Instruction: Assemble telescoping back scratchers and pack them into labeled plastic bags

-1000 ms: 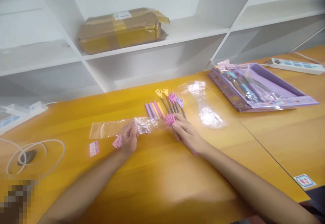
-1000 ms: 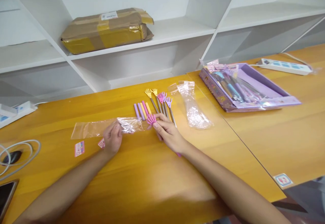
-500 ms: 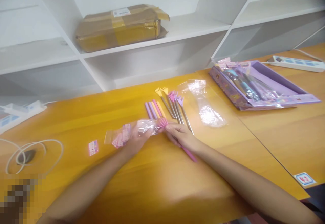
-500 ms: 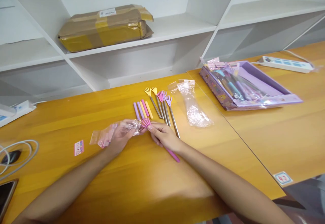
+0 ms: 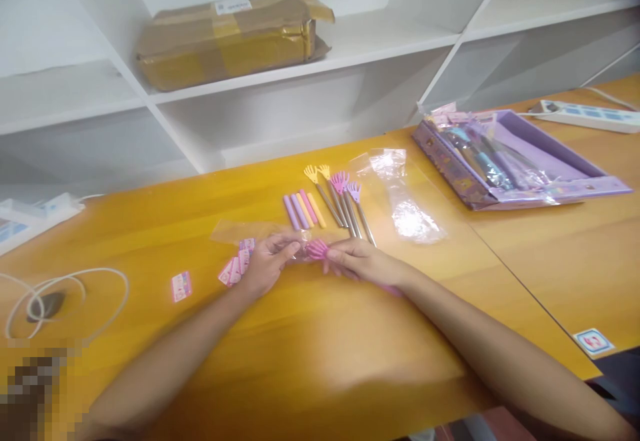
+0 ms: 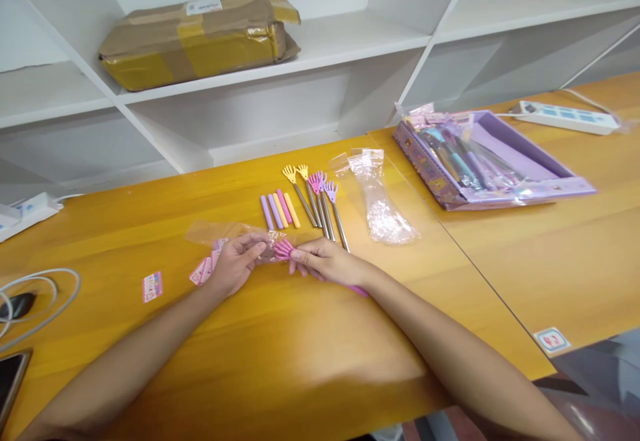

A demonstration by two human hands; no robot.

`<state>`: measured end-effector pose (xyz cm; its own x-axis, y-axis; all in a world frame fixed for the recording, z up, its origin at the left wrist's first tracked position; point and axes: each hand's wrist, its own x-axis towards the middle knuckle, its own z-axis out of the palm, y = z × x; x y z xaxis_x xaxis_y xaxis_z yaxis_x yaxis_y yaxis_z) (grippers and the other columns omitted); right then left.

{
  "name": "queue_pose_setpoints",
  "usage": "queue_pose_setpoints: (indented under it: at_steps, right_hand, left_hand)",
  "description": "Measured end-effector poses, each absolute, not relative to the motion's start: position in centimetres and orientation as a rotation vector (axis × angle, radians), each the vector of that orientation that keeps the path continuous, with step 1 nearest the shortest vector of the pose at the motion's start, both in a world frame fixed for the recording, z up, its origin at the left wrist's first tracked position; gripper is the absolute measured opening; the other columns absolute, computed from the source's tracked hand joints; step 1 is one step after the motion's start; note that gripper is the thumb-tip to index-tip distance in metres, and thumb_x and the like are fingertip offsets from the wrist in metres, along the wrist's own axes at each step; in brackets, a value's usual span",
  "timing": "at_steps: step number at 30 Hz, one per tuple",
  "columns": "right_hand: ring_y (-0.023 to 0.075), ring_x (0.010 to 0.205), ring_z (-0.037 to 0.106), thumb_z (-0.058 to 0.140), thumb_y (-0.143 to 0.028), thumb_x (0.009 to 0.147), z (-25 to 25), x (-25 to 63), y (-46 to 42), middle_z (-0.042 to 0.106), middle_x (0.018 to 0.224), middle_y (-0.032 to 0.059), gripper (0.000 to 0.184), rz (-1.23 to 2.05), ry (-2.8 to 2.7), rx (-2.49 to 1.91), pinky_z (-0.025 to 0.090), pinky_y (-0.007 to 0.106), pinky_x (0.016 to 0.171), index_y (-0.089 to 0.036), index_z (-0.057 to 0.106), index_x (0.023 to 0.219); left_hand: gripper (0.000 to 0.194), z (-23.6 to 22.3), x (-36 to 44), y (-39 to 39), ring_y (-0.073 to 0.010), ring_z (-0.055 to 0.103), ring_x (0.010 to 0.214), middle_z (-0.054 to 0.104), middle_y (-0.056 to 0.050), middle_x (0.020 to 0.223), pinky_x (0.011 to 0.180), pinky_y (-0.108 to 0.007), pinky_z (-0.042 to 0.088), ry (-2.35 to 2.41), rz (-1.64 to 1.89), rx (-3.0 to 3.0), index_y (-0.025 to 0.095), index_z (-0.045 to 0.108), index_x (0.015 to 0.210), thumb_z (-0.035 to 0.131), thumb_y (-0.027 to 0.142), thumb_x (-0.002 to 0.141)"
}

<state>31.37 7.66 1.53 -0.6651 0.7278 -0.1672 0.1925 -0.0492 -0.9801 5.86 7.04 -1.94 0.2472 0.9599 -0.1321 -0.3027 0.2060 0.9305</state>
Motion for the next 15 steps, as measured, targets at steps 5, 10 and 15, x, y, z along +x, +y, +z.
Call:
queue_pose_setpoints:
  at_steps: [5, 10, 15]
  right_hand:
    - [0.0068, 0.049, 0.047, 0.055, -0.073, 0.102, 1.9, 31.4, 7.8, 0.057, 0.064, -0.0005, 0.067, 1.661, -1.862, -1.065, 0.035, 0.022, 0.050, -0.012, 0.078, 0.087]
    - [0.0076, 0.048, 0.047, 0.053, -0.076, 0.101, 2.2, 31.8, 8.1, 0.055, 0.060, -0.0007, 0.071, 1.664, -1.909, -1.058, 0.037, 0.023, 0.051, -0.011, 0.079, 0.085]
    - [0.0089, 0.052, 0.051, 0.055, -0.075, 0.100, 2.2, 31.8, 8.0, 0.058, 0.063, 0.0012, 0.070, 1.600, -1.980, -1.070, 0.039, 0.023, 0.052, -0.011, 0.081, 0.087]
  left_hand:
    - [0.034, -0.5, 6.0, 6.9, -0.0235, 0.079, 0.094, 0.082, -0.011, 0.104, 0.087, -0.039, 0.068, 0.798, 1.003, 0.809, 0.014, 0.083, 0.103, 0.093, 0.039, 0.082]
    - [0.034, -0.3, 5.9, 6.8, -0.0219, 0.080, 0.092, 0.083, -0.011, 0.104, 0.082, -0.034, 0.068, 0.725, 0.945, 0.761, 0.014, 0.083, 0.106, 0.094, 0.035, 0.082]
    - [0.037, -0.2, 6.0, 6.7, -0.0271, 0.080, 0.103, 0.083, -0.016, 0.115, 0.089, -0.037, 0.068, 0.710, 0.866, 0.747, 0.013, 0.081, 0.113, 0.092, 0.035, 0.085]
